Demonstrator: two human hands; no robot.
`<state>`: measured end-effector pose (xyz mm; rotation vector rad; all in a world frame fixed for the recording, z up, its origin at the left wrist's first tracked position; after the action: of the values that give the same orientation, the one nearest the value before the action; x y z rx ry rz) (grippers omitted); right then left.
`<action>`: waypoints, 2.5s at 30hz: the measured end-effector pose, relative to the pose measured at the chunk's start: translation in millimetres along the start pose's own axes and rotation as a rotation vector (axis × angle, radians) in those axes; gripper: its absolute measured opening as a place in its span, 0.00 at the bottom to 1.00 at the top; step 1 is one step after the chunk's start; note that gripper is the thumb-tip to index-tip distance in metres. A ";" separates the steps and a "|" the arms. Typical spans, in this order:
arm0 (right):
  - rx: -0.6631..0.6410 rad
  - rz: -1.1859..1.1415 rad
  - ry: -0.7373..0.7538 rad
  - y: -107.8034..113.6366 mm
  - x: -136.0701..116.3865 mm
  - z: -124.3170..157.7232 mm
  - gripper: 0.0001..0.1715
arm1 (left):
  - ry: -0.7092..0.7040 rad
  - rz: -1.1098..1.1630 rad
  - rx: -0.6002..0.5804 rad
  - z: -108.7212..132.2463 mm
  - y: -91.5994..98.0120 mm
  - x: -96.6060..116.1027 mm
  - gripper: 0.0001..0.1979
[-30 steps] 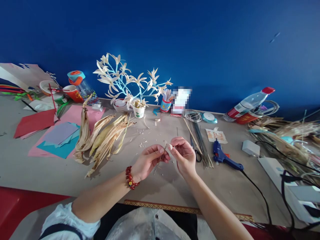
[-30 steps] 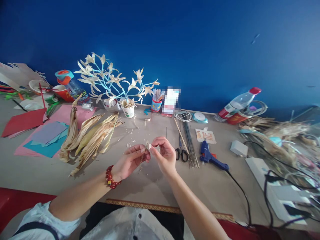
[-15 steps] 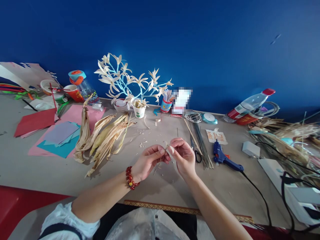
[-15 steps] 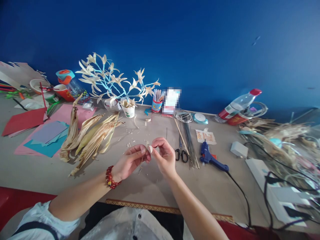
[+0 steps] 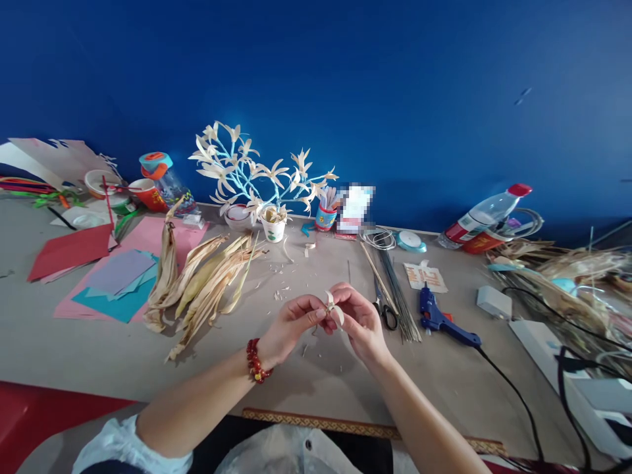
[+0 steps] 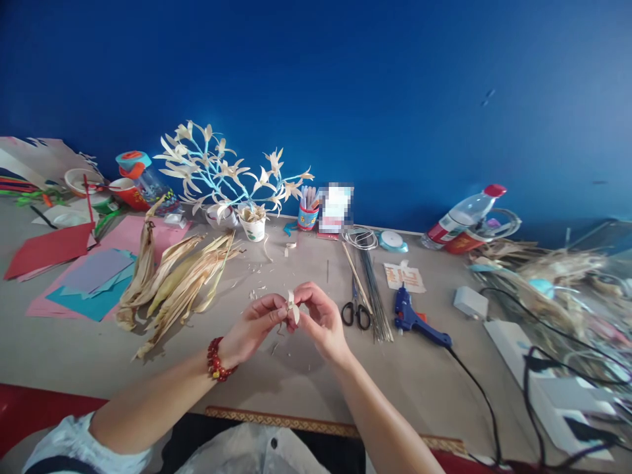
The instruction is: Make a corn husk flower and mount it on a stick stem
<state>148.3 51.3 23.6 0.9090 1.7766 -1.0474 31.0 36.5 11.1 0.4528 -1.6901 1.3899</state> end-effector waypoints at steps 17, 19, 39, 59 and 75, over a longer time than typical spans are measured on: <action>0.020 -0.043 0.077 -0.5 -7.7 3.9 0.04 | -0.013 -0.135 -0.004 1.7 -0.2 -1.2 0.09; 0.021 -0.041 0.078 0.0 -7.5 3.7 0.05 | -0.015 -0.138 -0.001 1.9 0.1 -1.4 0.09; 0.061 -0.004 0.077 1.4 -11.9 4.1 0.06 | -0.029 -0.184 0.020 1.3 -0.8 2.2 0.11; 0.066 0.060 0.111 5.3 -12.0 2.9 0.06 | -0.015 -0.124 0.034 0.2 1.8 -1.4 0.11; 0.051 0.076 0.108 4.0 -7.0 3.1 0.04 | -0.015 -0.086 0.041 1.2 -2.0 3.6 0.12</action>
<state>155.4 48.9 28.0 1.0746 1.7956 -1.0152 30.0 35.7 15.2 0.5532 -1.6376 1.3634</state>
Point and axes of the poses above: each hand's wrist, its own z-axis away from the middle knuckle, its own y-axis out of the back of the hand, x = y × z, the point moved 6 cm from there along -z, towards the middle knuckle, and after that the axes turned 3 degrees about y, right-handed, at the moved point
